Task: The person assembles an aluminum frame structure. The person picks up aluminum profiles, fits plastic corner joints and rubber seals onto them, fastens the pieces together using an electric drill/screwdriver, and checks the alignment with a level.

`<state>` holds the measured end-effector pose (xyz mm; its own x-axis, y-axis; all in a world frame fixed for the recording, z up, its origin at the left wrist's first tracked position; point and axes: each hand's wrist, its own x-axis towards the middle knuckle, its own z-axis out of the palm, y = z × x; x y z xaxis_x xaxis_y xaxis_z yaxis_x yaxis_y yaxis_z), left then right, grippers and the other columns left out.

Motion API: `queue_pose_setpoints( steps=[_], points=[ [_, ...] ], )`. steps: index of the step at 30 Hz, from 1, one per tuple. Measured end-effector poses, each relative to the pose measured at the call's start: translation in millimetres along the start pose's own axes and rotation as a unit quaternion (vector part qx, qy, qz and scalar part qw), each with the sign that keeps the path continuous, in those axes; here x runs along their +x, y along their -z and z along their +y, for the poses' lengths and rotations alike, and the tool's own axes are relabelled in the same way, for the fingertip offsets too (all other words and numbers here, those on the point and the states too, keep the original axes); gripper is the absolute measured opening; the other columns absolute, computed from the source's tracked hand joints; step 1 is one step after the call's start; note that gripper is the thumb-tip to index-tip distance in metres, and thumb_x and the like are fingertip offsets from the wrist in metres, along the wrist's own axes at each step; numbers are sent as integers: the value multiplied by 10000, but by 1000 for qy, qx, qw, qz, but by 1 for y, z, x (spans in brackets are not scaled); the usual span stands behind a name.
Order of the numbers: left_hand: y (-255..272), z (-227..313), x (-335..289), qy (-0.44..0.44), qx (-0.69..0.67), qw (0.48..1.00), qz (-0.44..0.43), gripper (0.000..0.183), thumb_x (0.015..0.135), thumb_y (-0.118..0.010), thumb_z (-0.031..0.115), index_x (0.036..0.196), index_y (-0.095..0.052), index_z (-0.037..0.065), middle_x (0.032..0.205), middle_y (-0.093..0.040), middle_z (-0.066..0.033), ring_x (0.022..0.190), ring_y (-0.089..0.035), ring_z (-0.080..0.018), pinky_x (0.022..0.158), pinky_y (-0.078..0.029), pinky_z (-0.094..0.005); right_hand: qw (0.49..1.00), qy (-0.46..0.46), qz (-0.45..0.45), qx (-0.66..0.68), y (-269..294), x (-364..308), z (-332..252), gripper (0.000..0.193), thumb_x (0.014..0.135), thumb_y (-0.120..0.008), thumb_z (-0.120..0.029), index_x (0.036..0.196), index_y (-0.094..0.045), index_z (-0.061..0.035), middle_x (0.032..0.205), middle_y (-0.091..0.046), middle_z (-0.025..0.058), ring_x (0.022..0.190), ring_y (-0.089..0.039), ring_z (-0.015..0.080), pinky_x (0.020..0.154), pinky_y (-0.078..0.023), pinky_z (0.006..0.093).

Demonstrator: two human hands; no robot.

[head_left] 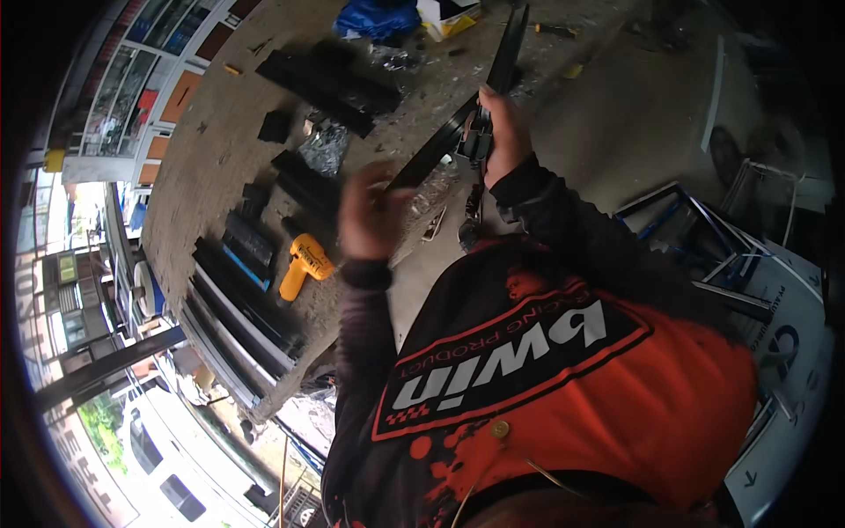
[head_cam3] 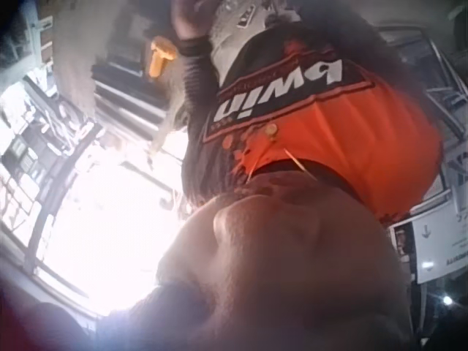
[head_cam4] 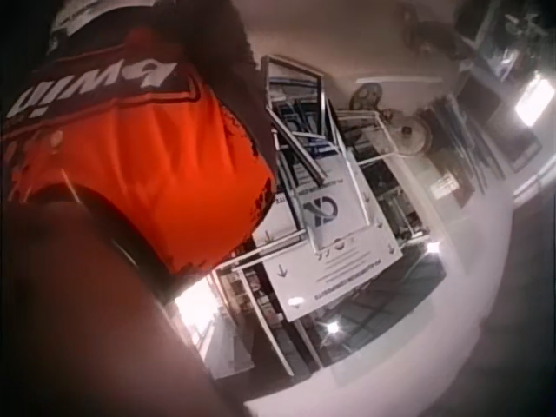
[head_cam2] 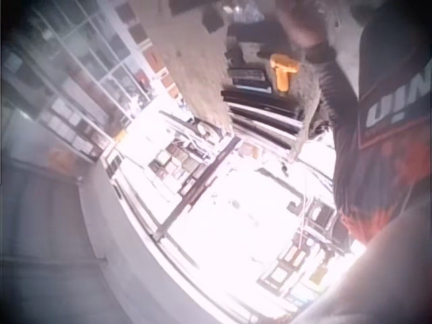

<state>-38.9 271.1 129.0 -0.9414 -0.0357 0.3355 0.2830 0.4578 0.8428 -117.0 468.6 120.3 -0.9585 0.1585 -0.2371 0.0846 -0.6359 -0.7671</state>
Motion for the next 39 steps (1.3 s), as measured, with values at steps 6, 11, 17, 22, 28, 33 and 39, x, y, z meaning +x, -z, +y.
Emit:
queue_pose_setpoints(
  steps=[6, 11, 17, 22, 28, 33, 39],
  points=[
    [198, -196, -145, 272, 565, 773, -97, 796, 689, -744, 180, 1382, -367, 69, 1321, -471, -171, 1278, -383, -366, 1046, -326, -487, 998, 18, 18, 54, 26, 22, -13, 242, 889, -631, -333, 951, -531, -121, 705, -549, 30, 627, -556, 139, 564, -453, 302],
    [187, -220, -137, 242, 481, 832, -132, 908, 644, -807, 351, 1380, -352, 77, 1312, -478, -185, 1237, -435, -389, 1006, -374, -492, 985, 111, -16, -128, 79, 46, 23, 314, 897, -589, -410, 988, -531, -115, 665, -510, 27, 589, -537, 160, 563, -480, 359],
    [183, -212, -104, 353, 492, 785, -131, 559, 729, -722, 197, 1225, -488, 87, 1245, -541, -186, 1177, -511, -381, 975, -417, -461, 997, -81, -14, -8, 66, 21, -14, 355, 867, -628, -423, 988, -489, -120, 635, -494, 35, 551, -523, 179, 548, -472, 359],
    [176, -175, -172, 288, 325, 899, 65, 398, 730, -754, 217, 1052, -597, 44, 1008, -674, -147, 982, -641, -347, 812, -516, -416, 996, -86, -19, 17, 103, 37, -31, 363, 871, -616, -450, 998, -495, -132, 641, -512, 42, 554, -528, 195, 574, -469, 376],
    [73, -44, -164, 311, 16, 925, 219, 176, 805, -654, 42, 981, -656, 37, 889, -705, -64, 813, -664, -166, 737, -533, -300, 995, -92, 28, 12, 147, 59, -82, 364, 873, -601, -465, 1035, -502, -154, 782, -544, 44, 668, -547, 188, 593, -468, 372],
    [-64, 57, -103, 133, -286, 929, 191, 395, 884, -632, 152, 1247, -516, 49, 1010, -665, -114, 822, -652, -230, 739, -536, -342, 991, 82, -63, -80, 192, 119, -91, 404, 857, -639, -452, 1055, -515, -122, 711, -532, 35, 641, -565, 179, 583, -492, 371],
    [-179, 109, -51, 241, 119, 944, -193, 373, 951, -558, 256, 1265, -535, 55, 1103, -640, -156, 866, -655, -238, 783, -524, -297, 995, 31, -72, 57, 163, 123, -174, 370, 855, -620, -450, 945, -473, -123, 626, -518, 53, 552, -543, 189, 545, -490, 381]
  ],
)
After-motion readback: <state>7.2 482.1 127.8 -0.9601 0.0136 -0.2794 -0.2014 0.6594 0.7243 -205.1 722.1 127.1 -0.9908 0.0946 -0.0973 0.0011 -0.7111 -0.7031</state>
